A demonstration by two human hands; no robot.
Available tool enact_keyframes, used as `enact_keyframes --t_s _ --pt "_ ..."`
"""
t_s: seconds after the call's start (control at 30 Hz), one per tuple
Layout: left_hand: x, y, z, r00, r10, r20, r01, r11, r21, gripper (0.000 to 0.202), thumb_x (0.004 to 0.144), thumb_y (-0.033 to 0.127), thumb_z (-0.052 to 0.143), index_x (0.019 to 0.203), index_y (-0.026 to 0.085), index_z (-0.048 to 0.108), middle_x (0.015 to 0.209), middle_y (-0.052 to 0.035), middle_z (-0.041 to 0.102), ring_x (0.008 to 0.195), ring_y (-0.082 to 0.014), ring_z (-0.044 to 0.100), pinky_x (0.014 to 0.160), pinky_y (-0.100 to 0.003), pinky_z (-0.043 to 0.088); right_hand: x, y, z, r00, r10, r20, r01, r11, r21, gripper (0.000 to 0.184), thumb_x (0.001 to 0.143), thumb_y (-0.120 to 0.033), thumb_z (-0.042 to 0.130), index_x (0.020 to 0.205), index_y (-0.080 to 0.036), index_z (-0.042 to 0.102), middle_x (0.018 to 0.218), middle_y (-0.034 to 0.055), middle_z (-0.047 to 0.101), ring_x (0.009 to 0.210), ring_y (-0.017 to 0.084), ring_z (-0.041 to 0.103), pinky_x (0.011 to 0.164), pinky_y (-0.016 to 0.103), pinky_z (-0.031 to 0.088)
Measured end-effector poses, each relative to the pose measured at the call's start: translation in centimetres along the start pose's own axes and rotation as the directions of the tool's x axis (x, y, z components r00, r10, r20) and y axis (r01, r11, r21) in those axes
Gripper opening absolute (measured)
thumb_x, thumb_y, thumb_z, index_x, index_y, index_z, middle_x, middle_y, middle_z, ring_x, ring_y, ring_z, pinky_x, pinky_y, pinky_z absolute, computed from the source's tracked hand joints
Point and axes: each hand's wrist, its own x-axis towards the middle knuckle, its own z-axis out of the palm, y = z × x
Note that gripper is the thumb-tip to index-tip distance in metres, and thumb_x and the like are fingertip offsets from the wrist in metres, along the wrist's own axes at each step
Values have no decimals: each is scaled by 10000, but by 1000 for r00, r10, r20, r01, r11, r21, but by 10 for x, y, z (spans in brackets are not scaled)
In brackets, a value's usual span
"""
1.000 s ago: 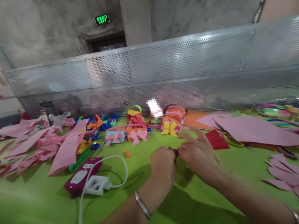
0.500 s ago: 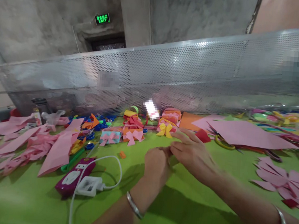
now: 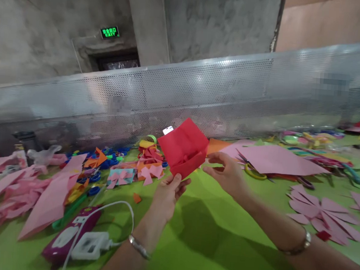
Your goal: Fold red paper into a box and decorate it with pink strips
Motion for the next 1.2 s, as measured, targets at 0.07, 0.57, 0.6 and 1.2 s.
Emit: enact_keyframes --t_s 0.07,0.57,0.6,1.2 --pt "-1 1 1 999 -27 22 27 999 -34 84 788 103 585 793 157 650 812 -28 696 656 -111 673 574 -183 498 -1 -3 2 999 39 -1 -39 998 58 277 657 -336 658 856 -176 551 923 89 616 854 224 603 647 353 544" --pt "6 -5 -3 989 151 -6 -147 969 201 166 731 17 564 688 128 680 728 -51 708 660 -125 668 638 -224 520 -4 -10 -6 978 -182 99 207 892 -403 518 687 -160 604 1195 -234 535 833 37 637 719 196 606 666 333 475" --pt "8 -6 -3 983 185 -11 -178 957 229 171 724 18 566 656 129 676 696 -44 701 654 -122 663 633 -219 516 -3 -9 -8 978 -143 149 193 891 -412 479 697 -166 605 1169 -232 559 743 11 644 652 182 604 624 306 469" --pt "-2 -2 0 994 40 104 -75 928 365 190 691 114 656 877 148 638 811 -74 717 630 -148 675 543 -222 511 0 4 -2 929 -156 335 305 836 -457 65 682 -120 685 691 -181 702 796 43 679 744 191 622 659 291 473"
